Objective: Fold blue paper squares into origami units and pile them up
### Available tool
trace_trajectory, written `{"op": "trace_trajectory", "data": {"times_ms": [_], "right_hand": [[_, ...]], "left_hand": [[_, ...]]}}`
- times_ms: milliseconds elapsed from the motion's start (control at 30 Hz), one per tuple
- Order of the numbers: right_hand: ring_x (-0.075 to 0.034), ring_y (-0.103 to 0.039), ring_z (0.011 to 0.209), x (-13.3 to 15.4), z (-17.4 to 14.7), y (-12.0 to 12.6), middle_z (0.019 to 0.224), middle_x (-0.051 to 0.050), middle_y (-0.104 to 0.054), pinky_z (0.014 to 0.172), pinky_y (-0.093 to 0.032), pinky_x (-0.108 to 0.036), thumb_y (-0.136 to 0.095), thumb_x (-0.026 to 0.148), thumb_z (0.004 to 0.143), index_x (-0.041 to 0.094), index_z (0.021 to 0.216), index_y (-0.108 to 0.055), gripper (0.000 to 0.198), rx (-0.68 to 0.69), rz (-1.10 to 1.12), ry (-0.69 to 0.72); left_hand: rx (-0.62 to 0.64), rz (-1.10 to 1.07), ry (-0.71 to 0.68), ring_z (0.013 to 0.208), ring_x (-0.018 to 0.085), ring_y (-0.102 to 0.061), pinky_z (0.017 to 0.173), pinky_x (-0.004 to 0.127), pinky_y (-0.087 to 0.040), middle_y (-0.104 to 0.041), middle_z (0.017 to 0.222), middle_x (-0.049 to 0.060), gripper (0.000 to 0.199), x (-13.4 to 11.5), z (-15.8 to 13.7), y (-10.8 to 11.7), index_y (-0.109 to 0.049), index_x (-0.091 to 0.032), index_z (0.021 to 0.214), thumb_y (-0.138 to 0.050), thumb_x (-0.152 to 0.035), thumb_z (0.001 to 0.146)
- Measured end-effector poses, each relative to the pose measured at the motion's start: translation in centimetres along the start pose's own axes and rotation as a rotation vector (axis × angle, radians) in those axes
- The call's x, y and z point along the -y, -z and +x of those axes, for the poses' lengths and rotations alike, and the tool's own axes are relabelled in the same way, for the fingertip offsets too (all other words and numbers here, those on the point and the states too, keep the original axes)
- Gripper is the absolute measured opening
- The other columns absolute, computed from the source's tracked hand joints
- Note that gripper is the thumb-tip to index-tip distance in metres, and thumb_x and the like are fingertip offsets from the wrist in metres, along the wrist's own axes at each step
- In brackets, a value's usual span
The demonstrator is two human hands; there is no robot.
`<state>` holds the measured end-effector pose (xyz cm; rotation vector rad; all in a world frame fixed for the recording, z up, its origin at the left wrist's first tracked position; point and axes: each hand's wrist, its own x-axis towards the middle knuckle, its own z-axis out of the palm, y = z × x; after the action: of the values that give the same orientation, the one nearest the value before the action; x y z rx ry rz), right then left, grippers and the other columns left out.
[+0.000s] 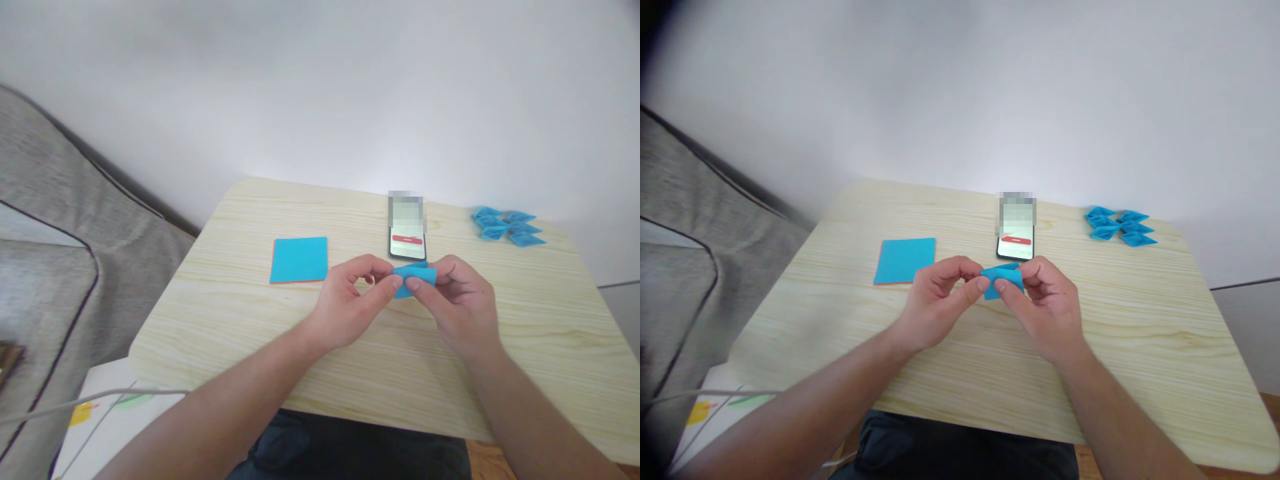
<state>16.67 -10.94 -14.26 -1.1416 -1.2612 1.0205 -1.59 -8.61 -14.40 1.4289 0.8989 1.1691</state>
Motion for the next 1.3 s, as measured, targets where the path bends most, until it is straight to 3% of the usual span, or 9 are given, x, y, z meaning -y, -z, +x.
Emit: {"op": "trace_trajectory", "data": {"times_ms": [167, 567, 733, 833, 900, 1033, 1200, 1300], "right_hand": [[-0.016, -0.071, 0.075, 0.0, 0.0, -0.1, 0.085, -0.001, -0.077, 0.069, -0.058, -0.029, -0.082, 0.023, 0.085, 0.025, 0.1, -0.066, 0.022, 0.005, 0.068, 0.005], [-0.016, -0.074, 0.072, -0.1, -0.2, -0.1, 0.083, -0.001, -0.08, 0.067, -0.058, -0.026, -0.083, 0.026, 0.084, 0.024, 0.095, -0.067, 0.019, -0.029, 0.041, 0.005], [-0.017, -0.069, 0.067, 0.2, 0.1, 0.1, 0.078, 0.001, -0.077, 0.062, -0.054, -0.028, -0.08, 0.034, 0.087, 0.028, 0.115, -0.067, 0.032, 0.031, 0.019, -0.086], [-0.014, -0.061, 0.063, 0.0, 0.4, 0.6, 0.073, 0.0, -0.071, 0.057, -0.047, -0.027, -0.08, 0.038, 0.087, 0.024, 0.09, -0.074, 0.016, 0.047, -0.059, -0.08], [-0.013, -0.055, 0.061, -0.2, 0.5, 0.8, 0.07, 0.0, -0.067, 0.054, -0.042, -0.027, -0.08, 0.039, 0.086, 0.023, 0.08, -0.072, 0.019, 0.049, -0.089, -0.075], [-0.013, -0.051, 0.061, -0.5, 0.6, 1.2, 0.068, 0.001, -0.064, 0.056, -0.039, -0.027, -0.078, 0.039, 0.088, 0.022, 0.077, -0.072, 0.021, 0.117, -0.115, -0.082], [-0.016, -0.057, 0.071, -0.3, 0.4, 1.5, 0.074, -0.001, -0.067, 0.067, -0.044, -0.03, -0.071, 0.039, 0.093, 0.021, 0.079, -0.073, 0.024, 0.362, -0.151, -0.1], [-0.016, -0.056, 0.071, -0.1, 0.4, 1.5, 0.074, -0.001, -0.066, 0.066, -0.043, -0.03, -0.069, 0.041, 0.095, 0.021, 0.078, -0.072, 0.027, 0.344, -0.17, -0.079]], "left_hand": [[-0.006, 0.036, -0.029, 0.075, 0.014, -0.056, 0.074, 0.029, -0.045, -0.066, 0.077, 0.001, 0.014, -0.1, 0.1, 0.0, -0.07, -0.018, 0.086, -0.073, -0.031, 0.09], [0.006, 0.064, -0.025, 0.074, 0.014, -0.055, 0.075, 0.029, -0.045, -0.065, 0.076, 0.001, 0.019, -0.2, 0.1, 0.0, -0.068, -0.017, 0.081, -0.07, -0.033, 0.092], [0.012, 0.069, -0.003, 0.074, 0.014, -0.054, 0.074, 0.029, -0.045, -0.064, 0.075, 0.001, 0.021, -0.2, 0.2, 0.1, -0.067, -0.017, 0.08, -0.069, -0.035, 0.093], [0.008, 0.057, 0.0, 0.073, 0.014, -0.053, 0.073, 0.028, -0.044, -0.062, 0.074, 0.0, 0.021, -0.1, 0.2, 0.1, -0.066, -0.018, 0.08, -0.069, -0.035, 0.092], [0.01, 0.054, 0.003, 0.072, 0.013, -0.052, 0.072, 0.028, -0.043, -0.061, 0.074, -0.001, 0.021, 0.0, 0.3, 0.1, -0.065, -0.018, 0.08, -0.068, -0.034, 0.092], [0.023, 0.054, 0.011, 0.072, 0.013, -0.051, 0.071, 0.027, -0.042, -0.059, 0.073, -0.001, 0.022, 0.0, 0.4, 0.2, -0.063, -0.017, 0.079, -0.065, -0.034, 0.094], [0.103, 0.032, 0.03, 0.071, 0.013, -0.05, 0.068, 0.027, -0.04, -0.06, 0.075, 0.0, 0.027, 0.1, 0.5, 0.2, -0.063, -0.016, 0.08, -0.064, -0.038, 0.096], [0.106, 0.017, 0.039, 0.074, 0.013, -0.053, 0.069, 0.027, -0.041, -0.064, 0.079, 0.002, 0.029, 0.1, 0.5, 0.3, -0.066, -0.016, 0.084, -0.064, -0.042, 0.097]]}}
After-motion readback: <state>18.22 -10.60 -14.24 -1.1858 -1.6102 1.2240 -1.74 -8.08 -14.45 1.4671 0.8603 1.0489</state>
